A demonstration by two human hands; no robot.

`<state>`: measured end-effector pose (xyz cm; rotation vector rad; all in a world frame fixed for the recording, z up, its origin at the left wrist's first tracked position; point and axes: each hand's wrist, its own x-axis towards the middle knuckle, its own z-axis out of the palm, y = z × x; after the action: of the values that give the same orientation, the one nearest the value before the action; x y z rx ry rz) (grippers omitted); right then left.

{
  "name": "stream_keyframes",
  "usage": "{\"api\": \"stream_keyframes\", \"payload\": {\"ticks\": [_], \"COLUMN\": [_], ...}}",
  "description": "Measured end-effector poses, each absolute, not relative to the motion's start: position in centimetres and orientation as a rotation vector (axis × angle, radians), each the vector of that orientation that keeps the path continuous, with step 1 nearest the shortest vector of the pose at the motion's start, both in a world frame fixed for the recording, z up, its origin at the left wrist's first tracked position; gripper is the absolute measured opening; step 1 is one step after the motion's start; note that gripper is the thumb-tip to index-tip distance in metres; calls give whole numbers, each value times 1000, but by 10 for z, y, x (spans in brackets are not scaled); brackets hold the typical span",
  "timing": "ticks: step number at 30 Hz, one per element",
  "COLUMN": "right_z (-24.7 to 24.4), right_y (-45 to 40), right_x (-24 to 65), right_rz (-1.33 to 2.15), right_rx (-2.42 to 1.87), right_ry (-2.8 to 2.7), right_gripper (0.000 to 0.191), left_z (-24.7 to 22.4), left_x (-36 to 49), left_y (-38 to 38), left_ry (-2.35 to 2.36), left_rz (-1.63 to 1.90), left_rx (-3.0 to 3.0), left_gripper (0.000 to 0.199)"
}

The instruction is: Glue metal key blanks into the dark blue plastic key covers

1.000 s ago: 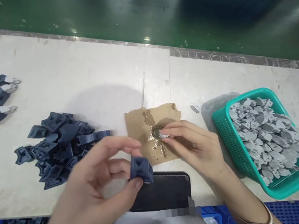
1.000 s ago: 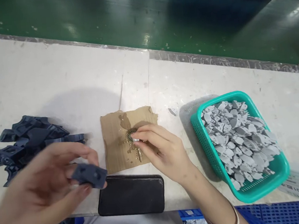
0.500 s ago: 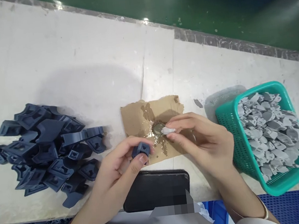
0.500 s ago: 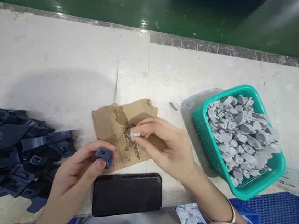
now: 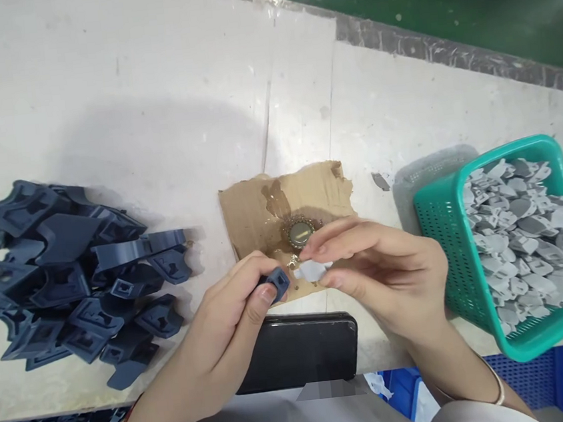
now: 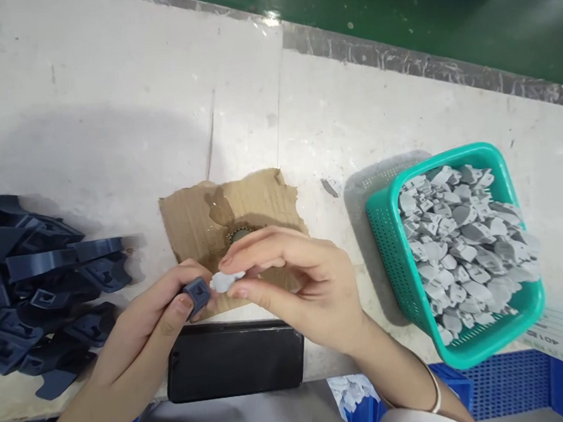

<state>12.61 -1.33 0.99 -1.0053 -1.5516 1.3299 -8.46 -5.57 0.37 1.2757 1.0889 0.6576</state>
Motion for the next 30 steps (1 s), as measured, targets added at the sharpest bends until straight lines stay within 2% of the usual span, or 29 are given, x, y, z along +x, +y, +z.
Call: {"api": "stream_keyframes", "payload": {"ticks": [22,30], "right_z": [17,17], "right_y": [-14,-14], "right_x": [121,129], "right_rz": [1233,1166], "right_rx": [-964,-904], "right_ry": [-1841,-1982], "right_gripper": [19,14], "left_z": [7,5], "left_x": [-85,-87], "left_y": [-54,-59], "left_ry": [1072,1072], "left_rz": [680,685], "left_rx": [1314,972], "left_gripper": [28,19]}}
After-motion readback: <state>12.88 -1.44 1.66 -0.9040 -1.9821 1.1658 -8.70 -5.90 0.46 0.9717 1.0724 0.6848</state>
